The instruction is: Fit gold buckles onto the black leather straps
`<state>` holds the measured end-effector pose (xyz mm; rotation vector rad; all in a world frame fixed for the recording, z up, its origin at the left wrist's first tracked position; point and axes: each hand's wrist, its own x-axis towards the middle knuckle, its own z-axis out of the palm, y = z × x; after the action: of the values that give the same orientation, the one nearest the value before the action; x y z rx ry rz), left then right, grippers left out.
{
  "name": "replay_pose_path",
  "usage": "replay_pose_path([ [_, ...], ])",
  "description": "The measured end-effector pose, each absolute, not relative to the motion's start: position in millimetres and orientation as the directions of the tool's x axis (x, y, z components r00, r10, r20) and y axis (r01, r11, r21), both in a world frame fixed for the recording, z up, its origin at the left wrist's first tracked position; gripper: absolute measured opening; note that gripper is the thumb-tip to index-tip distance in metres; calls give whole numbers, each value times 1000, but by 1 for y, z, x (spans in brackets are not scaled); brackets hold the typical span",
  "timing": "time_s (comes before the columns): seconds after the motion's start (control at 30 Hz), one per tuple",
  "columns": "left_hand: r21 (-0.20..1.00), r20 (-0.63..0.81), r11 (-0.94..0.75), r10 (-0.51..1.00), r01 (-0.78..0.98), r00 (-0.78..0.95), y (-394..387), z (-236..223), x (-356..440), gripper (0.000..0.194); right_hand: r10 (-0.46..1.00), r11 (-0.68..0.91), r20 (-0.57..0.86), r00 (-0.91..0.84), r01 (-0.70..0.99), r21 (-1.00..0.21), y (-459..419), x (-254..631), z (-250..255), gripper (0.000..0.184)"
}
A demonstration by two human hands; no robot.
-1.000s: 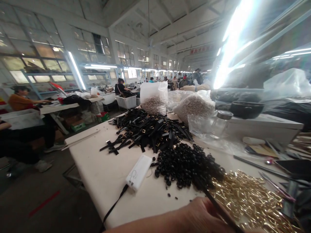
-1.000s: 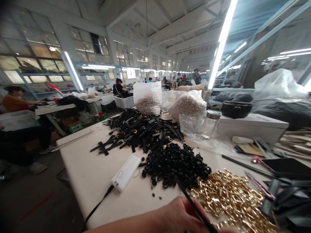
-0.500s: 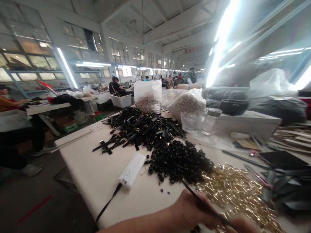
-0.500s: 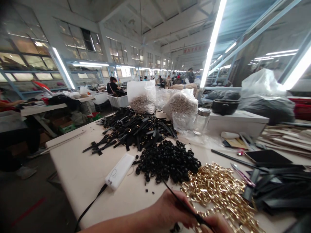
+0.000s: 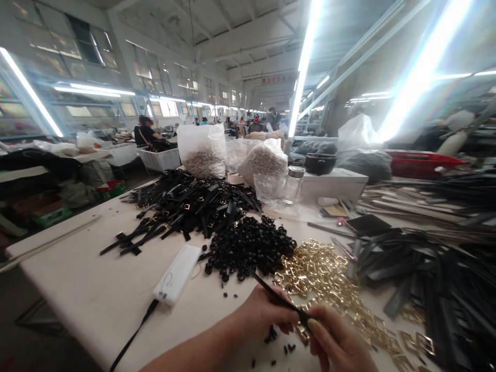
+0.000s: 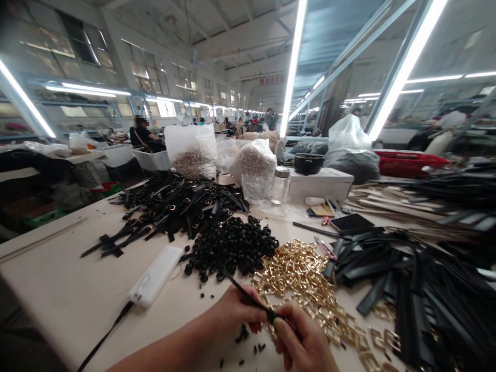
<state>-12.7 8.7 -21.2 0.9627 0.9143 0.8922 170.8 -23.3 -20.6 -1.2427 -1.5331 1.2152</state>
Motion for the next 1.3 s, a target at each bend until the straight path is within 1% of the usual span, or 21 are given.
replay_pose_path([
  [0.07,927,-225,310,910,-211,348,8,-15,-14,36,986,145,122,-118,211,-967,-20,173,-17,43],
  [0.13,909,-226,315,923,-274,312,8,-9,-16,35,976,215,219,-16,268,-939,-16,178,-14,39],
  [0.23,821,-290,310,950,-480,118,14,-2,-29,36,958,234,279,73,367,-900,-10,189,-15,35],
  [0.27,785,-324,290,945,-548,35,19,2,-37,34,956,235,283,72,386,-892,-8,192,-18,34],
  [0.33,765,-344,228,935,-602,-84,35,19,-59,24,960,243,279,27,413,-878,-4,196,-24,33],
  [0.43,766,-312,98,921,-636,-234,69,67,-105,12,961,276,261,-95,440,-854,0,197,-34,30],
  [0.47,765,-283,26,911,-643,-299,79,88,-121,14,958,285,259,-120,447,-848,1,197,-36,30],
  [0.53,756,-209,-131,880,-641,-427,97,125,-147,27,952,304,275,-132,466,-831,2,197,-36,30],
  [0.6,748,-147,-246,845,-617,-515,107,146,-160,32,944,322,314,-104,501,-803,4,198,-31,29],
  [0.63,747,-120,-287,829,-599,-547,107,148,-160,32,940,326,328,-94,526,-786,4,200,-27,27],
  [0.67,748,-107,-298,829,-594,-550,104,144,-156,29,943,320,317,-106,552,-770,4,202,-22,26],
  [0.7,763,-110,-269,841,-587,-529,97,134,-148,24,947,312,296,-125,578,-754,4,204,-16,25],
  [0.73,803,-140,-186,865,-567,-482,88,121,-136,20,953,304,251,-172,595,-744,3,205,-9,24],
  [0.77,839,-190,-89,877,-537,-442,77,105,-123,18,952,301,187,-244,614,-730,0,206,-2,23],
  [0.8,859,-207,-5,911,-511,-356,65,88,-108,15,937,306,108,-332,631,-713,-4,206,6,22],
  [0.87,888,-214,92,950,-450,-228,42,54,-78,13,881,320,-49,-470,670,-670,-13,202,20,21],
  [0.97,957,-71,30,988,-288,-135,17,19,-48,22,792,416,-187,-581,738,-531,-30,191,35,31],
  [1.07,996,78,-80,996,-44,-52,5,5,-40,25,749,527,-205,-630,754,-393,-42,179,38,32],
  [1.13,993,104,-104,995,51,0,2,3,-41,27,731,572,-200,-652,746,-342,-47,174,36,29],
  [1.2,991,97,-99,995,91,37,1,1,-42,29,713,597,-197,-673,730,-332,-49,170,34,25],
  [1.3,986,82,-95,992,139,101,1,-3,-43,32,711,596,-161,-684,709,-378,-49,169,34,22],
])
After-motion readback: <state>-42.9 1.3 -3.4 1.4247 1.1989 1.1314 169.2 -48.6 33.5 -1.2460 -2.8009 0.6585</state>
